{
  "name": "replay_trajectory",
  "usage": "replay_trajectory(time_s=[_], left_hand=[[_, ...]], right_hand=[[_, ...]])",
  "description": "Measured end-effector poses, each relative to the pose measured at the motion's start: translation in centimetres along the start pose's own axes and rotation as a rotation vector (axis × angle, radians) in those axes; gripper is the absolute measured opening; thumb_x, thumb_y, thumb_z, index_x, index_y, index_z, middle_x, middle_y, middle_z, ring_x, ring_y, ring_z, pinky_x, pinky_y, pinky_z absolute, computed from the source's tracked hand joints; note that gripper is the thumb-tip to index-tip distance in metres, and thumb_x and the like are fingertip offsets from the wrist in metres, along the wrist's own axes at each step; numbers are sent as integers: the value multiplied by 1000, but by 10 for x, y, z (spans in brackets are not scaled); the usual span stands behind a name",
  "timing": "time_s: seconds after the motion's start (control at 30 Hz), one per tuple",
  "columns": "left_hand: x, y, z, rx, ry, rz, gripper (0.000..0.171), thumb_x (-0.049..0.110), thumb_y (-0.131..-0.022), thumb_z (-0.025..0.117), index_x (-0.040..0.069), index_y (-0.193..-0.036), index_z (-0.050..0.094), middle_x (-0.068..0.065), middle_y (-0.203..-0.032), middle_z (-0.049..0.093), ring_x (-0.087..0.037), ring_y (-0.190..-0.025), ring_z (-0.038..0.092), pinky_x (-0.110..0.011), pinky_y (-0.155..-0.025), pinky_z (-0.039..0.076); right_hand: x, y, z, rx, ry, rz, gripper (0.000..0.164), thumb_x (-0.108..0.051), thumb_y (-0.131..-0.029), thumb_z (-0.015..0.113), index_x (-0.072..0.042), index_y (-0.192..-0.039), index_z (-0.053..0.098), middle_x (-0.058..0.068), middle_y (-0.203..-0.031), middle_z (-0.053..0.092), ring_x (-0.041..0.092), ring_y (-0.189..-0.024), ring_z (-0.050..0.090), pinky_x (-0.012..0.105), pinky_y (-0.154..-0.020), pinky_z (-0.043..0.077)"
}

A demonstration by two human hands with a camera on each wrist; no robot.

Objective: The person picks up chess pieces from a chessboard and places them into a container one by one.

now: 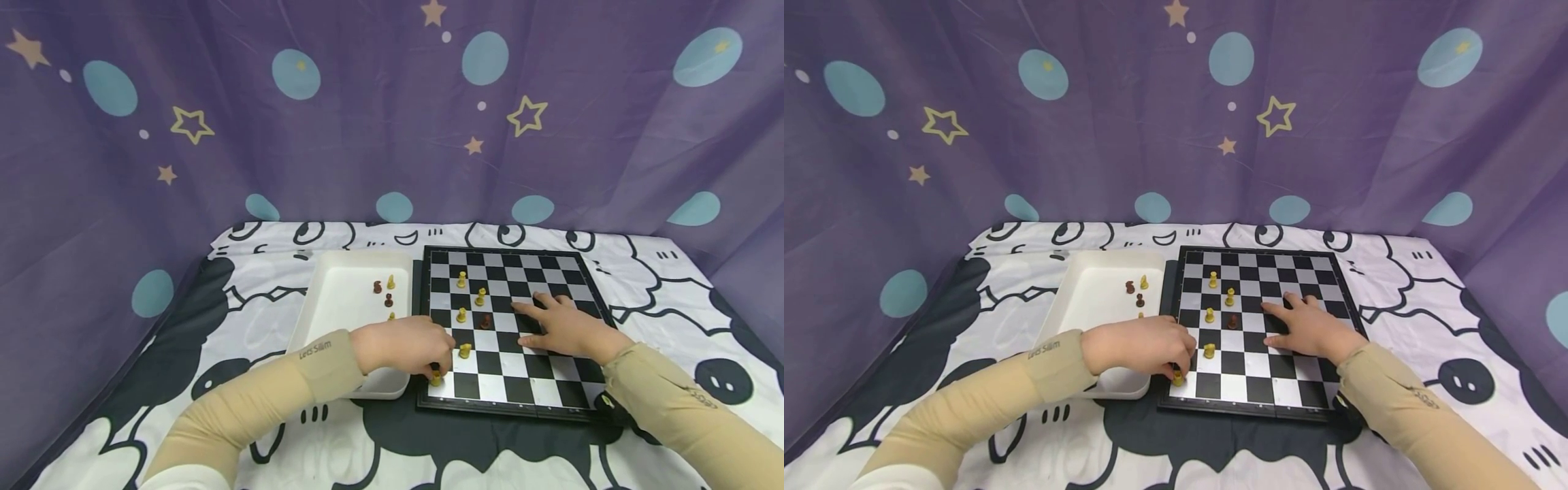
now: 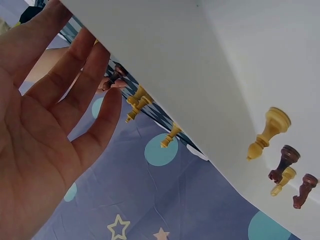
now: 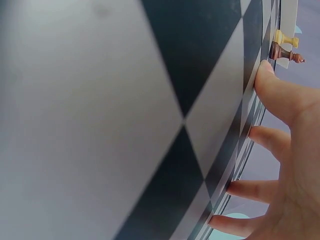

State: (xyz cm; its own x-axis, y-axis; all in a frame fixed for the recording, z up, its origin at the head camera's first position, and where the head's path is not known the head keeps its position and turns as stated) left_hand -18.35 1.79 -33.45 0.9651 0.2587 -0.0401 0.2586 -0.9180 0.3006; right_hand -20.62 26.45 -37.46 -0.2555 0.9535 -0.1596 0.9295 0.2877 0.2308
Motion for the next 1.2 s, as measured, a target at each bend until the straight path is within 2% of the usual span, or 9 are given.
replay_trajectory(time_s=[0.83,1.2], left_hand=[[1,0,-1,-2,-16,22,11,28,-82,72,29,-92,75,12,-98,63,-3,-90,60,-21,-76,46],[-1,2,-11,56,23,4,17,32,-82,71,27,-98,76,10,-99,65,-3,-89,59,-22,-78,47]], right_hand=[[0,0,0,3,-2,-4,80,-66,-81,57,-17,-142,44,32,-144,30,57,-124,32,69,-87,40],[-1,1,0,-1,1,-9,80,-66,-81,56,-17,-143,43,32,-144,31,56,-124,33,68,-87,40]])
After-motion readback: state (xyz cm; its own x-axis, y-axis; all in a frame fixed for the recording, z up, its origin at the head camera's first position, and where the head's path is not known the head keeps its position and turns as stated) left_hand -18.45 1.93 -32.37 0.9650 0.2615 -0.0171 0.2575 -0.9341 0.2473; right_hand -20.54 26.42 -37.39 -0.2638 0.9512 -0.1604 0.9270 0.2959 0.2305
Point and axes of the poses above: each hand's wrist, its own y-axis away from the middle knuckle, its own z-axis out of the palm, x = y × z, the point moved 3 cm from there along -y, towards the middle knuckle
